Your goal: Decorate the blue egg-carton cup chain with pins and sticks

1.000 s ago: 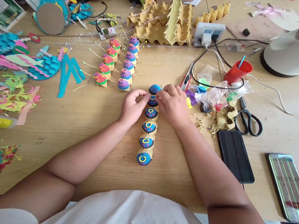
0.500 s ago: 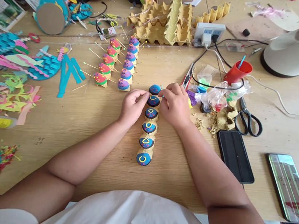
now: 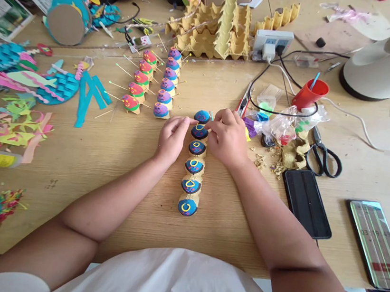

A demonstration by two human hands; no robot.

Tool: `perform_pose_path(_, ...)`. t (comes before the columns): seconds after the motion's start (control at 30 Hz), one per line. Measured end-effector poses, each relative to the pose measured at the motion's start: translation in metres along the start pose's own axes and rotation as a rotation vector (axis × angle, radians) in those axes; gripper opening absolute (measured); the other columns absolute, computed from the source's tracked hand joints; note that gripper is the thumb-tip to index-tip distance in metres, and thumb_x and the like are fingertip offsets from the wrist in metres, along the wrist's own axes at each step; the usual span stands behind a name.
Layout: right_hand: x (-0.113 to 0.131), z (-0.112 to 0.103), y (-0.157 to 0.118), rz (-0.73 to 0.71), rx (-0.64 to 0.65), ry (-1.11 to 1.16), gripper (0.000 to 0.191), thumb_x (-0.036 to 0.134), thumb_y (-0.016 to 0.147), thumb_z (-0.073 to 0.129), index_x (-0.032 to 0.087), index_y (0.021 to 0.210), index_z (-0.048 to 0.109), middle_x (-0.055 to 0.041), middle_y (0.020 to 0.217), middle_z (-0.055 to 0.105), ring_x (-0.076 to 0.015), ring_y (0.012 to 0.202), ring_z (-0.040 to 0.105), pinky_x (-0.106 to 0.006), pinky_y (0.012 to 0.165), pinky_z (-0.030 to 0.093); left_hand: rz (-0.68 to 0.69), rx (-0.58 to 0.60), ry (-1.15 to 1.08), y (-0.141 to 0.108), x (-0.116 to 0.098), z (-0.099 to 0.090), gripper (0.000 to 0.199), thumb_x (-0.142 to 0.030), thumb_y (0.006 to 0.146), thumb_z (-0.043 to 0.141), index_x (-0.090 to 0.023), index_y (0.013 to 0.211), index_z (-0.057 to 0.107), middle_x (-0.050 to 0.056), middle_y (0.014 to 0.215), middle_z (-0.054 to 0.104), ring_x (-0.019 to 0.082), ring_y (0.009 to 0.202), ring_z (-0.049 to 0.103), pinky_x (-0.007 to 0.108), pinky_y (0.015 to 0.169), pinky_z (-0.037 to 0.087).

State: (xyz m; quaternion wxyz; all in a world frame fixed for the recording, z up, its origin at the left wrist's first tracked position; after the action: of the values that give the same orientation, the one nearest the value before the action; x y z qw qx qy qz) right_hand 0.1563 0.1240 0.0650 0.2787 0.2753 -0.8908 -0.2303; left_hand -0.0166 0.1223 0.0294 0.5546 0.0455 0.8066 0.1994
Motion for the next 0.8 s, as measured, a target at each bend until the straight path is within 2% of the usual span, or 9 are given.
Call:
perform_pose_path(0.3,-0.0001,0.0022,-0.0002,0.034,0.030,-0.001,0.033,0.015,0.091,0.054,0.025,0.099,0.085,-0.0102,0.102,0.064,-0.0272,0.096,0.057,-0.048,0.092,0.049,0.001,0.030,0.042,-0.0008,-0.0019,0.0015,0.056,-0.066,0.106,0.047,-0.026,0.096,0.084,0.007,0.102,0.085,0.022,0.106,0.077,0.039,0.104,0.056)
perform_pose_path(0.57,0.0039,0.0008,-0.0005,0.003,0.008,-0.043,0.033,0.015,0.094,0.054,0.024,0.104,0.085,-0.0104,0.102,0.065,-0.0265,0.096,0.058,-0.046,0.091,0.050,0.039,0.057,0.050,-0.0009,-0.0081,0.0025,0.061,-0.070,0.106,0.043,-0.025,0.097,0.085,0.007,0.100,0.085,0.021,0.102,0.077,0.038,0.100,0.055)
perform_pose_path(0.8,0.0039,0.0022,-0.0001,-0.002,0.019,-0.047,0.032,0.019,0.096,0.054,0.025,0.106,0.085,-0.0104,0.102,0.064,-0.0268,0.097,0.058,-0.046,0.090,0.050,0.039,0.061,0.101,-0.0019,-0.0090,0.0034,0.062,-0.070,0.106,0.042,-0.026,0.098,0.085,0.007,0.102,0.084,0.022,0.105,0.075,0.040,0.104,0.052)
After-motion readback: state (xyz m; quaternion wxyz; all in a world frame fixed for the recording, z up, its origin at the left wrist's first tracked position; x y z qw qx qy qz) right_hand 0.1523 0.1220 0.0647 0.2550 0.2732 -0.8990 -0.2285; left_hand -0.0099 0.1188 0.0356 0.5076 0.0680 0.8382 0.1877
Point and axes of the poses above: each hand's wrist, its own y-axis towards the middle knuckle, its own z-axis out of the palm, x = y × z, the point moved 9 cm from there along y, towards the middle knuckle
